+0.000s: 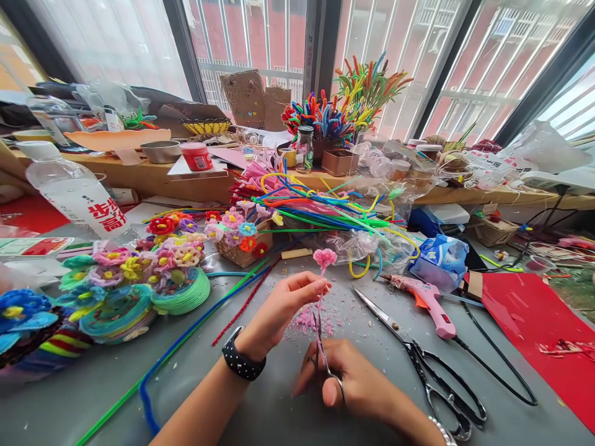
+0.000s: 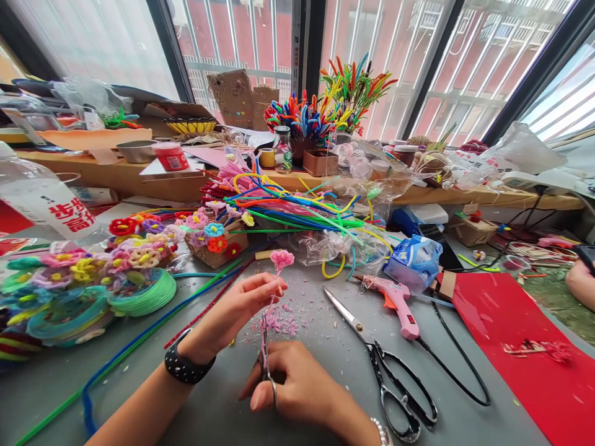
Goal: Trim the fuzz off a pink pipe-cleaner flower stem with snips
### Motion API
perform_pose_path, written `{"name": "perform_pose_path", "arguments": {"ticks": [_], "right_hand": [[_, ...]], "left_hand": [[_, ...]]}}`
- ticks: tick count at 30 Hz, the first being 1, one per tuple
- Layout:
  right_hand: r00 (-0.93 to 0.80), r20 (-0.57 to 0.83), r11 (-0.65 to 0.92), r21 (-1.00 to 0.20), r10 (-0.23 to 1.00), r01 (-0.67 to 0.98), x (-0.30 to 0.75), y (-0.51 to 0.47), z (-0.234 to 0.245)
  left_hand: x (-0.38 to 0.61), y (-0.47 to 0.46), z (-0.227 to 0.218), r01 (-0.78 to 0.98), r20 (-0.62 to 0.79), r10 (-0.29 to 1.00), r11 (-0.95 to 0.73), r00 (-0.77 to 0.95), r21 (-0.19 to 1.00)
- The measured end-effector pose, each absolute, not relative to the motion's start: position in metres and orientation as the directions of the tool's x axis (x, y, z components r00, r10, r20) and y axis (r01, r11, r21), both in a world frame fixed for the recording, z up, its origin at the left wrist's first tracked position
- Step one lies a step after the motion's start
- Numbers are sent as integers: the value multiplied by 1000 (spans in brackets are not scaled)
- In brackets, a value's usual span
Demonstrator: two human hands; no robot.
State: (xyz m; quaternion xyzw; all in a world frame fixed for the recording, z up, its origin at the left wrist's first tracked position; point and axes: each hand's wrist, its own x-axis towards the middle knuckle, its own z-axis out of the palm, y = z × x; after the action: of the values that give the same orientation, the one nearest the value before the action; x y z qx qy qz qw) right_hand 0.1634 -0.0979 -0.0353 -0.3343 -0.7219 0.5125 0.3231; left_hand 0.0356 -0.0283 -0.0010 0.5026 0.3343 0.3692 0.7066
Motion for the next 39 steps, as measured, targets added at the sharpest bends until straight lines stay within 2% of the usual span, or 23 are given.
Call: {"name": "perform_pose_path", "arguments": {"ticks": [6,12,18,23,30,35,39], "right_hand": [[-498,134,219,-969,857,115,161,-96,-35],[-386,93,176,-967,918,187,161,-95,-39],[-375,82,169,-964,923,205,162,-95,-41],[-408,87,172,-969,909,177,162,-95,-38],[-489,94,194,-968,867,158,163,-97,-27],[-468,130,222,-964,874,146,163,-95,-31],[-427,107,201,-963,898,180,164,-94,-39]], "left_hand": [[36,-27,-4,-249,-78,909,194,410,949],[36,-25,-4,-329,-77,944,187,321,926],[35,-24,-6,-371,-72,948,190,310,909],[34,-25,-3,-352,-74,942,194,327,915],[36,-29,1,-231,-94,886,220,454,948],[37,-30,-1,-202,-85,879,200,470,959],[37,-29,-3,-192,-63,886,168,459,967]]}}
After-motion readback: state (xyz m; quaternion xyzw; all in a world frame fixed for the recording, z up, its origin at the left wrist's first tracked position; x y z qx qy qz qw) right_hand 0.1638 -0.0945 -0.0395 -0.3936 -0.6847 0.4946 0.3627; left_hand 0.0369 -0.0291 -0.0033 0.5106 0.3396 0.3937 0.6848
